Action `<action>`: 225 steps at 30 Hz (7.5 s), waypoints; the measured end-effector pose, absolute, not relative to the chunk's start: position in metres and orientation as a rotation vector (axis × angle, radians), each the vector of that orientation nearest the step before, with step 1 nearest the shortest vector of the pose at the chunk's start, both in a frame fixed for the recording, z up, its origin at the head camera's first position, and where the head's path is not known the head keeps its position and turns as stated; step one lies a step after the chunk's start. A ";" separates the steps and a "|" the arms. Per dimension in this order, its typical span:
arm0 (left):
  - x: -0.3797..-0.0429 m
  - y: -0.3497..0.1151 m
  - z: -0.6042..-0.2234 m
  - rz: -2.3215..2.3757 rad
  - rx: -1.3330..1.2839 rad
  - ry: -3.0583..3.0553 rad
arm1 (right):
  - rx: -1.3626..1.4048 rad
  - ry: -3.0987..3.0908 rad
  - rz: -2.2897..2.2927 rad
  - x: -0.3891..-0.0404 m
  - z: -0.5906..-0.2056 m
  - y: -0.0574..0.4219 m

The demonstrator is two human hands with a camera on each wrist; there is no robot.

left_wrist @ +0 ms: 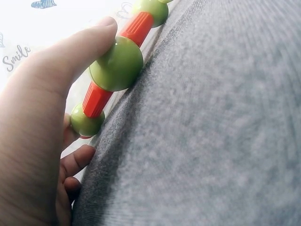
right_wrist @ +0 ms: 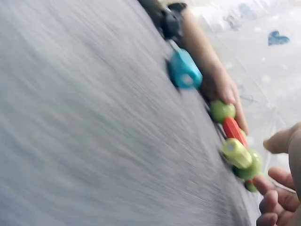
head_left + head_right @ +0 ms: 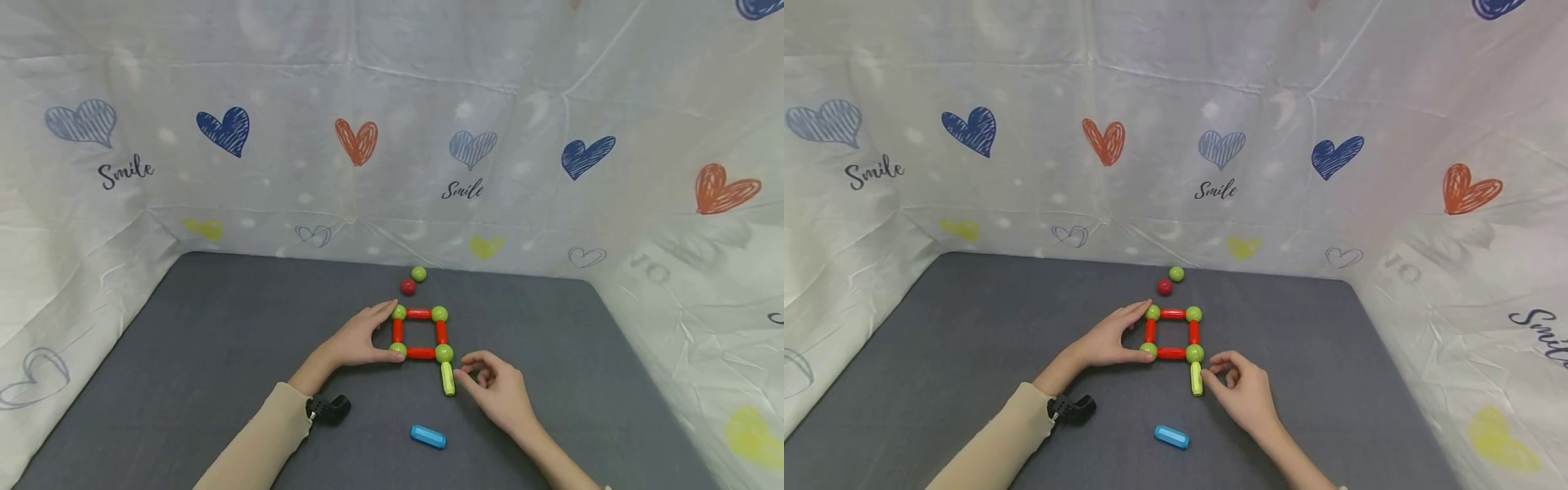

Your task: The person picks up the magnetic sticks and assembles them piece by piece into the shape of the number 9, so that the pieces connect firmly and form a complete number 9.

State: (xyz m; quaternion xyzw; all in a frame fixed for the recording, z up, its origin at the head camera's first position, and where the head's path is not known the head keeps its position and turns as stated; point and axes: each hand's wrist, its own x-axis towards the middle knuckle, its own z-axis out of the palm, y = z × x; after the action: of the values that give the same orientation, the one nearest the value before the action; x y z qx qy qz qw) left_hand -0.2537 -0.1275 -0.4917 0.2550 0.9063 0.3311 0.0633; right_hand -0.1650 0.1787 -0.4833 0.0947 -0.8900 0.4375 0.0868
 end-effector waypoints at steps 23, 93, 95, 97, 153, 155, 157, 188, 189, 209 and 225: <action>-0.254 -0.127 -0.493 0.995 0.781 2.749 | 0.732 -2.780 1.367 -0.255 -0.492 0.182; -0.253 -0.125 -0.494 1.064 0.733 2.736 | 0.338 -2.719 1.389 -0.306 -0.463 0.140; -0.253 -0.126 -0.493 1.060 0.740 2.737 | 0.304 -2.743 1.386 -0.314 -0.462 0.130; -0.253 -0.126 -0.494 1.057 0.746 2.737 | 0.273 -2.772 1.379 -0.319 -0.462 0.121; -0.255 -0.127 -0.494 1.053 0.746 2.748 | 0.448 -2.628 1.587 -0.163 -0.466 0.191; -0.254 -0.127 -0.494 1.048 0.744 2.749 | 0.463 -2.617 1.614 -0.154 -0.469 0.196; -0.254 -0.127 -0.495 1.042 0.743 2.748 | 0.481 -2.619 1.621 -0.147 -0.472 0.201; -0.254 -0.127 -0.494 1.041 0.748 2.739 | 0.527 -2.760 1.507 -0.131 -0.494 0.200; -0.254 -0.127 -0.494 1.041 0.749 2.738 | 0.513 -2.762 1.509 -0.130 -0.494 0.200; -0.256 -0.123 -0.494 1.230 0.824 2.681 | 0.420 -2.814 1.487 -0.130 -0.490 0.198; -0.252 -0.065 -0.459 0.799 1.456 2.524 | 0.463 -2.779 1.522 -0.128 -0.495 0.199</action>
State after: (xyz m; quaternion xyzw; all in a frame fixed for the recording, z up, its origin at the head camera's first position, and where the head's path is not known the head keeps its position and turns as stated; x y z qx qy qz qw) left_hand -0.2517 -0.0655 -0.4595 0.4811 0.8339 0.2639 0.0602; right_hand -0.1283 0.1993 -0.4950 0.1444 -0.8675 0.4751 -0.0304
